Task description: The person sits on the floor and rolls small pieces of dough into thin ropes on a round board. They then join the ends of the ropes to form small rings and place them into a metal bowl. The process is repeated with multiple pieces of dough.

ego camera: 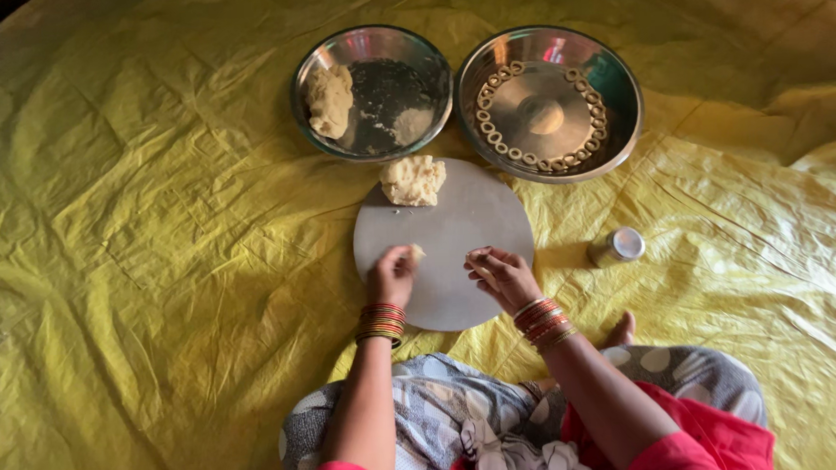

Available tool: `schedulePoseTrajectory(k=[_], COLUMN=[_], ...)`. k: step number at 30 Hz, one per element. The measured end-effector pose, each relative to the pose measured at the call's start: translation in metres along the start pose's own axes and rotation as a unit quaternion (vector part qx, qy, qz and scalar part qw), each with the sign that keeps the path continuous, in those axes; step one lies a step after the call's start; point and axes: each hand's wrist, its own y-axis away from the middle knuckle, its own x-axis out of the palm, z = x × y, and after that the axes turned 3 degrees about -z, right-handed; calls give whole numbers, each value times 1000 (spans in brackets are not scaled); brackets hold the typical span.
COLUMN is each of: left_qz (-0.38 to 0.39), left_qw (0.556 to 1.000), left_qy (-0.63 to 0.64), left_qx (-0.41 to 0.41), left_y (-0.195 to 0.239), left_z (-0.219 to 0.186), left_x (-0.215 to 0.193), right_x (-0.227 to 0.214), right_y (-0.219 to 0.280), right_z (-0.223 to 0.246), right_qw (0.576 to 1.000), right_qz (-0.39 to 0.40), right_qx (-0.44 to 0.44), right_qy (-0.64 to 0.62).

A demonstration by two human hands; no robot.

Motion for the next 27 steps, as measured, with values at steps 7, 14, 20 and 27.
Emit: schedulePoseTrajectory(k=[7, 14, 20, 27], left_qz=[-190, -77, -11, 104], left_qw=[960, 882, 911, 974], left_qy=[-139, -409, -387, -201], left_qx=[151, 220, 142, -17], left_y=[-94, -142, -109, -9], left_z=[-10, -17, -71, -119], left_x=[10, 75, 41, -82], right_x=[22, 36, 39, 53], right_y=[8, 21, 25, 36], right_z=[9, 9, 15, -2], right_qw=[863, 898, 817, 722], right_qz=[-58, -9, -29, -81], right_qx=[-284, -192, -358, -412], right_qy=[414, 395, 450, 550])
